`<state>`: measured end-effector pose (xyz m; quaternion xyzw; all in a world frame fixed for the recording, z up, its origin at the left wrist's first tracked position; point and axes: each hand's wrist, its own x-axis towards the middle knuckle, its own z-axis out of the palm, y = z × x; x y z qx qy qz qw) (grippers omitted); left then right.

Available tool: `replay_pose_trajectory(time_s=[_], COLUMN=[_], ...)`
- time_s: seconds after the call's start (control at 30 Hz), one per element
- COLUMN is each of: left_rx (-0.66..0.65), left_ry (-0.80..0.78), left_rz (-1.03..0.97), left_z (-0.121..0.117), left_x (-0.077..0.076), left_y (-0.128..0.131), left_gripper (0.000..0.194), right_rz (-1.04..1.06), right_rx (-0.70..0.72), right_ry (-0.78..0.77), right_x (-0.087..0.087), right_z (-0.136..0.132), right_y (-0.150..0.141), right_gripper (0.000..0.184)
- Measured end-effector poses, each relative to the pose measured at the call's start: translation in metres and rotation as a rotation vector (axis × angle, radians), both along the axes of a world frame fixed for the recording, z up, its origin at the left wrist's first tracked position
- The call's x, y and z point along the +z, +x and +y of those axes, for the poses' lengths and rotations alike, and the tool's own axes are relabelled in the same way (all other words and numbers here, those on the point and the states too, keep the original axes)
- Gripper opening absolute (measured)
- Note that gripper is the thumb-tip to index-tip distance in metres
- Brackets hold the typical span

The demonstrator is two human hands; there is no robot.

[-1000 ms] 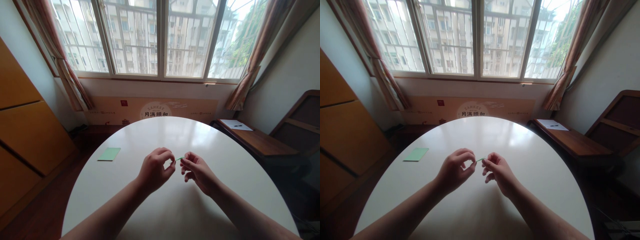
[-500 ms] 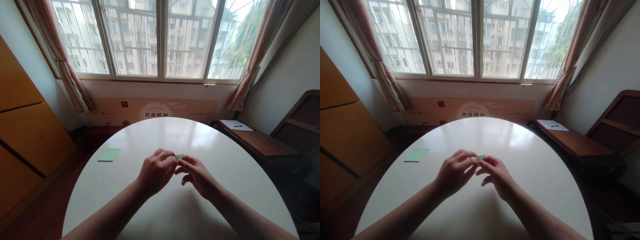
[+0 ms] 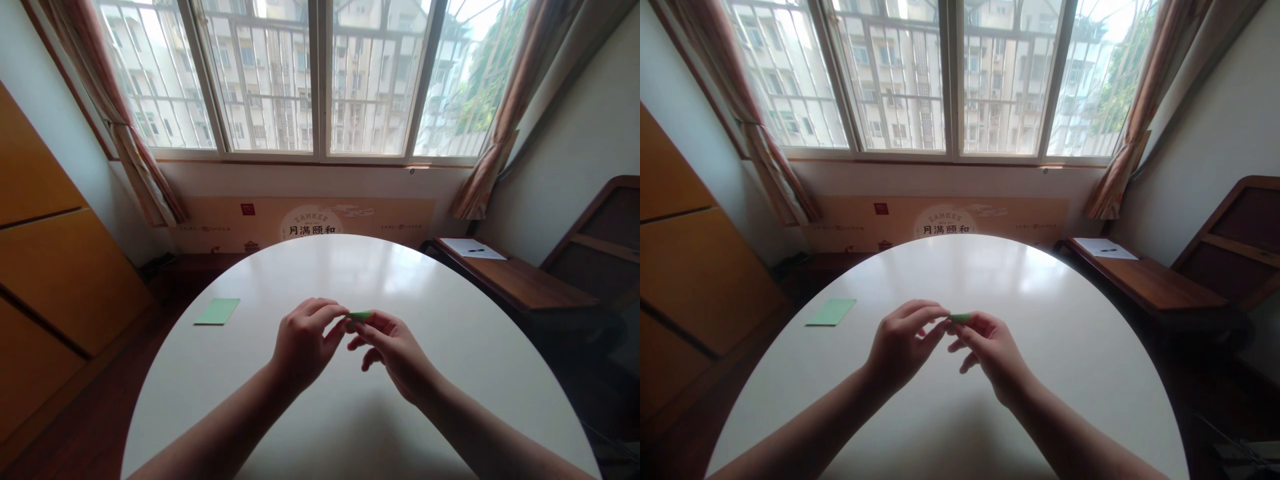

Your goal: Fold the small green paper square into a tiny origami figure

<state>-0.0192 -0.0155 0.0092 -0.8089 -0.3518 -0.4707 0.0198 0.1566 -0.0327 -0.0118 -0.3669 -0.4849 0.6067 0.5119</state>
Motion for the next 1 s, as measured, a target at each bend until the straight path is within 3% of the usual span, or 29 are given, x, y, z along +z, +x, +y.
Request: replay_pose_trajectory(time_s=[0.3, 0.73, 1.0], left_rx=[-0.041, -0.035, 0.01], left_ry=[0.168, 0.189, 0.081], left_rz=[-0.02, -0.036, -0.107], left_z=[-0.0011, -0.007, -0.0081], left_x=[0.0018, 0.0078, 0.006], left_y=[0.0028, 0.0033, 0.0076], left_gripper=[0.007, 0.008, 0.009], right_rz=[0.053, 0.035, -0.203], right_rx=[-0.051, -0.102, -0.279], right_ry=[0.007, 0.062, 0.253], right_x=[0.0, 0.0012, -0.0037], right_z=[-0.003, -0.0049, -0.0069], right_y=[-0.0052, -0.0081, -0.0079], right_gripper=[0.029, 0.029, 0.026])
